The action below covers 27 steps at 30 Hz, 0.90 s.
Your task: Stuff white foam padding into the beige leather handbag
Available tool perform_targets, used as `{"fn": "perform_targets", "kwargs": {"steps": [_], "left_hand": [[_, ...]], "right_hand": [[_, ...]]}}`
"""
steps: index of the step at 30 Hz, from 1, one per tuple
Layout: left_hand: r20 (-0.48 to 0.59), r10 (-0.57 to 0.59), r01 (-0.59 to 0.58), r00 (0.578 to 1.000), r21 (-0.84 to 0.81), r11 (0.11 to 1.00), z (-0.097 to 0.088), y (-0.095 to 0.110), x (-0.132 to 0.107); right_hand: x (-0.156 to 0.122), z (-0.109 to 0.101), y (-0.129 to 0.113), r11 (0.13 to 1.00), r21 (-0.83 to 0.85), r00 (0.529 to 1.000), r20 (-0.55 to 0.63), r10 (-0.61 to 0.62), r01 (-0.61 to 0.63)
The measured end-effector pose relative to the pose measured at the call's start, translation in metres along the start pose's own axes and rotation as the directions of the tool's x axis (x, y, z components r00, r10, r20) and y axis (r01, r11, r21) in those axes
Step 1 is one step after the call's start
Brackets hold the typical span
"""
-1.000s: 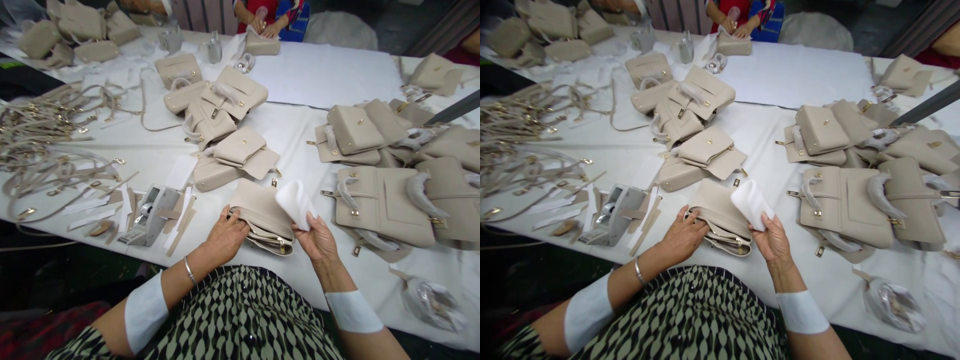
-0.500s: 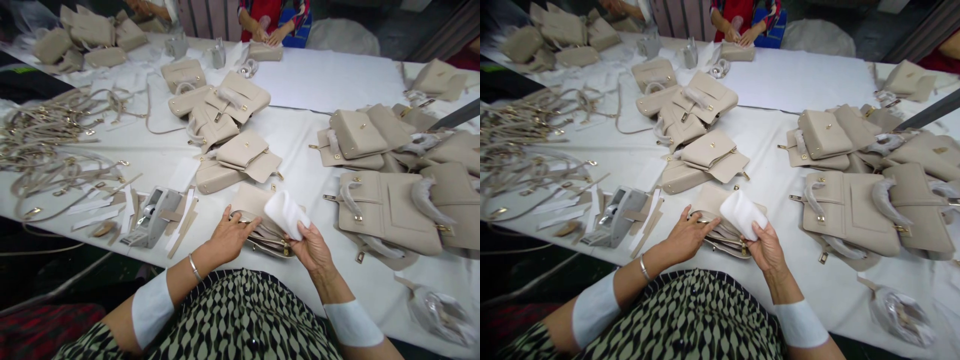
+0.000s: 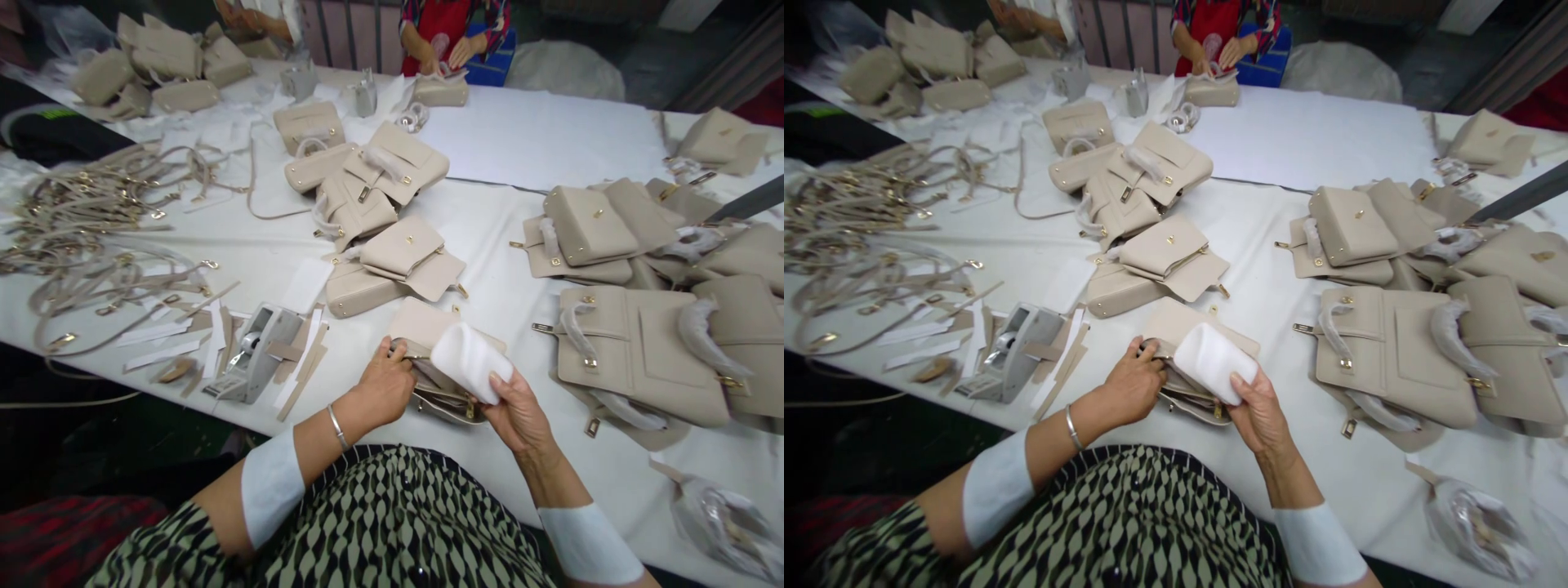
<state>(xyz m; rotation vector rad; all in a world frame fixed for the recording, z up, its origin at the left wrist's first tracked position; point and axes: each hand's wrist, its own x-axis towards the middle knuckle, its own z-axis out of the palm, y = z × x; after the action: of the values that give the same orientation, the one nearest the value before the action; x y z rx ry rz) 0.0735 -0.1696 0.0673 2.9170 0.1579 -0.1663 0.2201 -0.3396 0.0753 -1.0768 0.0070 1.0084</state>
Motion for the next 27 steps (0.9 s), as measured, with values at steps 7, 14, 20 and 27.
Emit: {"fn": "perform_targets", "kwargs": {"steps": [7, 14, 20, 27], "left_hand": [[0.016, 0.068, -0.068, 0.998, 0.008, 0.998, -0.001, -0.001, -0.011], [0.035, 0.065, -0.063, 0.997, -0.075, 0.995, -0.008, -0.001, -0.009], [0.005, 0.074, -0.073, 0.997, -0.105, 0.992, -0.01, 0.0, -0.012], [0.0, 0.052, -0.052, 0.999, -0.124, 0.991, -0.008, -0.003, -0.011]], "right_hand": [[0.0, -0.008, -0.013, 0.959, -0.247, 0.99, 0.054, -0.126, 0.136], [-0.001, 0.001, -0.012, 0.082, -0.879, 0.875, 0.453, -0.17, 0.47], [-0.001, 0.016, -0.003, -0.392, -0.829, 0.831, 0.507, -0.226, 0.399], [0.0, 0.029, 0.005, -0.459, -0.846, 0.861, 0.428, -0.276, 0.273]]}}
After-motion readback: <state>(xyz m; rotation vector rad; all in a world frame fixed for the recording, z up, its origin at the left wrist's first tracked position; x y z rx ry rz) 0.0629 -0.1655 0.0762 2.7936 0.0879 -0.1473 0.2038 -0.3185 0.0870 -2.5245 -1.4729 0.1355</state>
